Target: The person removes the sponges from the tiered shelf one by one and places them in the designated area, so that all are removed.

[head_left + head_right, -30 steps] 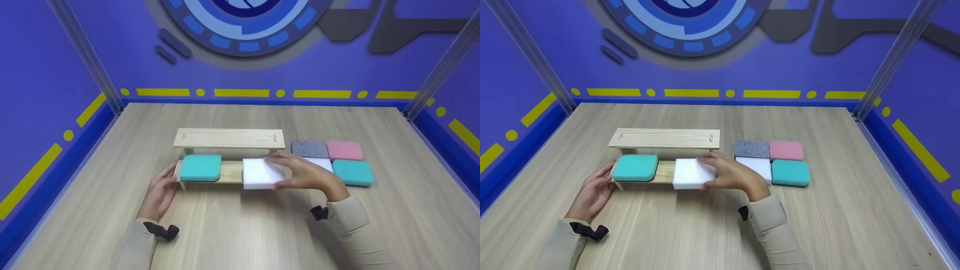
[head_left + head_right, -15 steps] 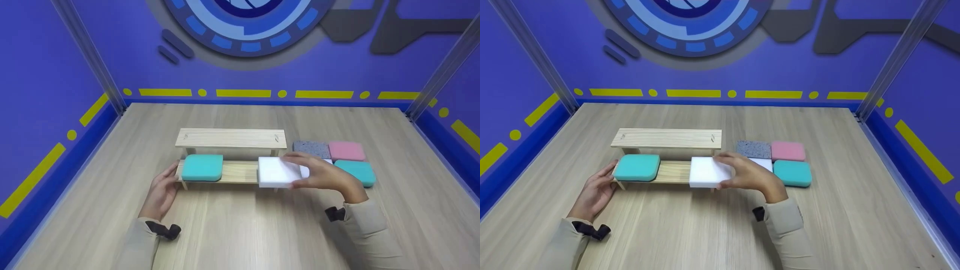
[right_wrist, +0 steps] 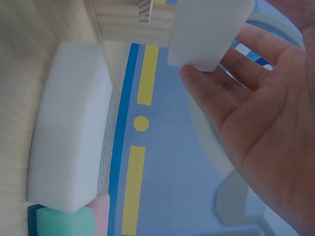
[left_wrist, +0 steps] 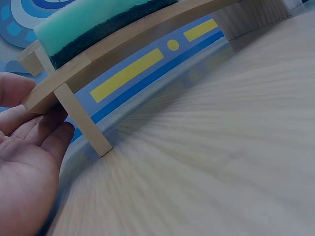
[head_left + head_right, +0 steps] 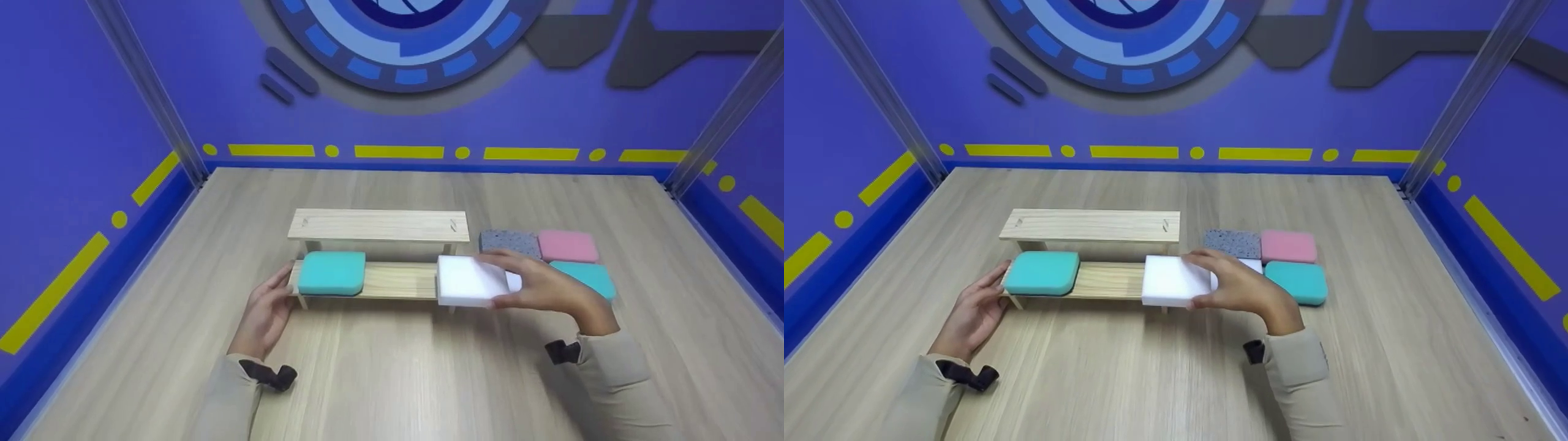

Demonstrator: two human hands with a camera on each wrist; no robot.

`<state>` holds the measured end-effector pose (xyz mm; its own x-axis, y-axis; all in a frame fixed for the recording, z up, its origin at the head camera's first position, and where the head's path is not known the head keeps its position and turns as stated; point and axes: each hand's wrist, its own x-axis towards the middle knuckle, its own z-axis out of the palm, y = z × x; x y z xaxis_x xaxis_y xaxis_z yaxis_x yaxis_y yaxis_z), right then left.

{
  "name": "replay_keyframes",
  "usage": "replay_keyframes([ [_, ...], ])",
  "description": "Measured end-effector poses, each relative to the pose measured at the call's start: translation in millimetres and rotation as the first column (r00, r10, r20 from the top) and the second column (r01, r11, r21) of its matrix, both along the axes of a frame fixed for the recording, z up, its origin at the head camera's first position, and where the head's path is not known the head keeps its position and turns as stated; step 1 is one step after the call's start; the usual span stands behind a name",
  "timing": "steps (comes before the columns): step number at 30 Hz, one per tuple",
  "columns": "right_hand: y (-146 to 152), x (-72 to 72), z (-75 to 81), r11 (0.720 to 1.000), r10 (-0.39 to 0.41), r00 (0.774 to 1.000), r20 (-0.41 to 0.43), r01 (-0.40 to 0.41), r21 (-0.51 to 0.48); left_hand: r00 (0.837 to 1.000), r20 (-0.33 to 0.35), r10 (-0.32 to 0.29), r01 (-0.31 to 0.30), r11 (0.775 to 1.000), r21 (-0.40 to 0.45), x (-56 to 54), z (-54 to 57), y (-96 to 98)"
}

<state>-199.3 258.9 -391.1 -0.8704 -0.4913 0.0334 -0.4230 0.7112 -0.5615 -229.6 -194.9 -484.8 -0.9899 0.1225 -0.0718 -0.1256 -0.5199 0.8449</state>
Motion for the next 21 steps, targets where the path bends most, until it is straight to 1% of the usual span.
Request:
replay_keyframes([
  [7, 7.6, 1.7, -3.0, 1.0, -0.018, 1.0, 0.01, 0.018, -0.014, 1.0, -0.01, -0.002, 0.002, 1.0, -0.001, 0.7, 0.2, 0.4],
  [11, 12.5, 1.9, -4.6, 1.0, -0.014, 1.0, -0.003, 0.014, -0.019, 1.0, 0.0, -0.003, 0.003, 1.0, -0.017, -0.1, 0.6, -0.4],
  [16, 18.5, 3.2, -5.7, 1.0, -0.015, 1.0, -0.016, 0.015, -0.003, 1.0, 0.003, -0.008, 0.008, 0.999, -0.048, -0.2, 1.6, -0.5],
  [21, 23.9, 5.8, -6.9, 1.0, -0.021, 1.0, -0.005, 0.021, 0.017, 1.0, 0.01, -0.003, 0.003, 0.999, -0.041, -0.5, 2.0, 0.0],
])
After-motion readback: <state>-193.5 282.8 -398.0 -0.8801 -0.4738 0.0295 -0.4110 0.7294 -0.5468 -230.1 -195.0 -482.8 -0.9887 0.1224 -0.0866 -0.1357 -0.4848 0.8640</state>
